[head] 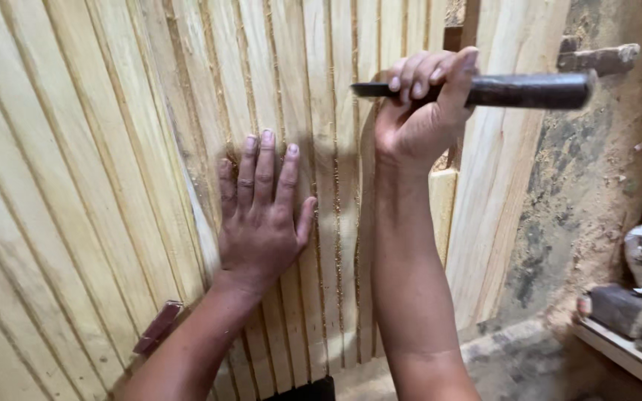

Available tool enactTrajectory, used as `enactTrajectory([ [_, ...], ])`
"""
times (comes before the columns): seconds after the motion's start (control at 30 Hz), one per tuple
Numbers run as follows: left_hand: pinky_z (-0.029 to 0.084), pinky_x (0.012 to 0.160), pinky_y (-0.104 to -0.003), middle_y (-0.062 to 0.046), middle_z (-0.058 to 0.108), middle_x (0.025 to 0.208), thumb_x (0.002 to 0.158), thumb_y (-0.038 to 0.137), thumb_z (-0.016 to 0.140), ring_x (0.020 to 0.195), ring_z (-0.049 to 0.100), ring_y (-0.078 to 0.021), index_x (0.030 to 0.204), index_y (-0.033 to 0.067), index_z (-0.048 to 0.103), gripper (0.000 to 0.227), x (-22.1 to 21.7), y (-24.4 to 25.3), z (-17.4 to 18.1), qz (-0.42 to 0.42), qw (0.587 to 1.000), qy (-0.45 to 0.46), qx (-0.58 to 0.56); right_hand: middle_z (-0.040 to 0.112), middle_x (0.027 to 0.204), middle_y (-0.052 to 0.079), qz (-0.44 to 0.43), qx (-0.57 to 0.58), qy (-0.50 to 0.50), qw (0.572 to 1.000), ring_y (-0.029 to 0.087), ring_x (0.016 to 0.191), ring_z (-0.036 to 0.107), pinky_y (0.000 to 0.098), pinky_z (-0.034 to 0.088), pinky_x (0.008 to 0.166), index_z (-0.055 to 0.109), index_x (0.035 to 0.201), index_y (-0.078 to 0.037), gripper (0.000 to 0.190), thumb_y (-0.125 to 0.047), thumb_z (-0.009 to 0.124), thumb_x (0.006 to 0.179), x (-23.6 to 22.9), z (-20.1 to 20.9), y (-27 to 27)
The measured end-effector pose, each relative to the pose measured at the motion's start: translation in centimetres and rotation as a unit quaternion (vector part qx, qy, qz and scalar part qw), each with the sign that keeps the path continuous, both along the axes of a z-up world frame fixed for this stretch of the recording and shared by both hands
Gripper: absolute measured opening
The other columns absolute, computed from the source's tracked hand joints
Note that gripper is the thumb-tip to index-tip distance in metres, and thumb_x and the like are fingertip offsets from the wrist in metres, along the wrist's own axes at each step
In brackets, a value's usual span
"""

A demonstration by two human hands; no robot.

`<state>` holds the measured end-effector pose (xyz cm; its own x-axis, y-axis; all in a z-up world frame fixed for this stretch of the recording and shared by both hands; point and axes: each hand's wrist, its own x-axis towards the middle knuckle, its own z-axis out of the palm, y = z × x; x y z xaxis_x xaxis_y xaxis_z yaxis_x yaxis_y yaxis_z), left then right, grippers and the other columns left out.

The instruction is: The person uses a chisel and a wooden mallet to scrape and smooth the surface of a large wooden panel. They repeatedly strike the chisel to remove material and then wipe the surface with their hands to clear debris.

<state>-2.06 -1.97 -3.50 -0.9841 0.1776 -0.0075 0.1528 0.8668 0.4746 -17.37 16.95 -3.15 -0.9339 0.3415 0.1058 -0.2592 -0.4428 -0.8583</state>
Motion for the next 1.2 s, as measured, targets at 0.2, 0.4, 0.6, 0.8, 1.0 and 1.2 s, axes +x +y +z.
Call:
enactTrajectory([
  [0.2,0.008,0.130,-0.053,-0.020,0.028,0.169,0.105,0.050,0.059,0.159,0.020,-0.0328,0.161,0.0108,0.043,0.071,0.3,0.1,-1.1,0.005,0.999,-0.034,0.025,0.047,0.063,0.000,-0.024,0.073,0.037,0.996,0.012,0.056,0.046,0.0300,0.045,0.059,0.052,0.082,-0.014,0.034,-0.030,0.071,0.105,1.7,-1.2,-0.9],
  [0.4,0.007,0.131,-0.053,-0.021,0.027,0.170,0.107,0.050,0.059,0.159,0.020,-0.0331,0.163,0.0100,0.042,0.071,0.3,0.0,-0.3,0.003,1.000,-0.018,0.006,0.050,0.072,0.002,-0.057,0.067,0.041,0.995,0.014,0.065,0.049,0.0328,0.048,0.071,0.054,0.085,-0.012,0.029,-0.027,0.071,0.104,6.1,-0.9,-1.5],
  [0.6,0.003,0.130,-0.053,-0.023,0.024,0.171,0.106,0.049,0.060,0.160,0.017,-0.0345,0.163,0.0068,0.042,0.073,0.6,0.1,-0.4,0.007,0.998,-0.053,0.020,0.049,0.075,0.003,-0.050,0.039,-0.010,0.998,0.015,0.069,0.048,0.0348,0.045,0.079,0.053,0.085,-0.010,0.034,-0.029,0.068,0.108,11.4,0.1,-1.0],
  [0.8,0.004,0.130,-0.056,-0.023,0.025,0.171,0.109,0.049,0.062,0.160,0.017,-0.0364,0.164,0.0066,0.040,0.072,0.8,0.3,-1.2,0.006,0.998,-0.043,0.049,0.049,0.075,0.003,-0.041,0.027,-0.050,0.998,0.016,0.072,0.048,0.0349,0.045,0.081,0.052,0.087,-0.010,0.034,-0.033,0.065,0.109,17.4,1.5,0.7],
  [1.0,0.006,0.130,-0.057,-0.027,0.029,0.169,0.111,0.044,0.061,0.158,0.021,-0.0413,0.163,0.0049,0.039,0.069,1.7,0.5,-1.8,0.007,0.999,-0.012,0.045,0.049,0.078,0.002,-0.010,0.107,-0.042,0.993,0.015,0.070,0.050,0.0353,0.046,0.076,0.050,0.088,-0.012,0.029,-0.027,0.064,0.108,23.6,2.2,2.1],
  [1.2,0.007,0.130,-0.058,-0.025,0.031,0.167,0.111,0.045,0.058,0.158,0.022,-0.0411,0.165,0.0056,0.039,0.069,2.2,0.4,-1.8,0.016,0.997,-0.043,0.062,0.052,0.081,0.003,-0.002,0.157,-0.082,0.984,0.016,0.073,0.052,0.0362,0.049,0.081,0.052,0.090,-0.011,0.025,-0.025,0.062,0.109,29.6,4.0,2.1],
])
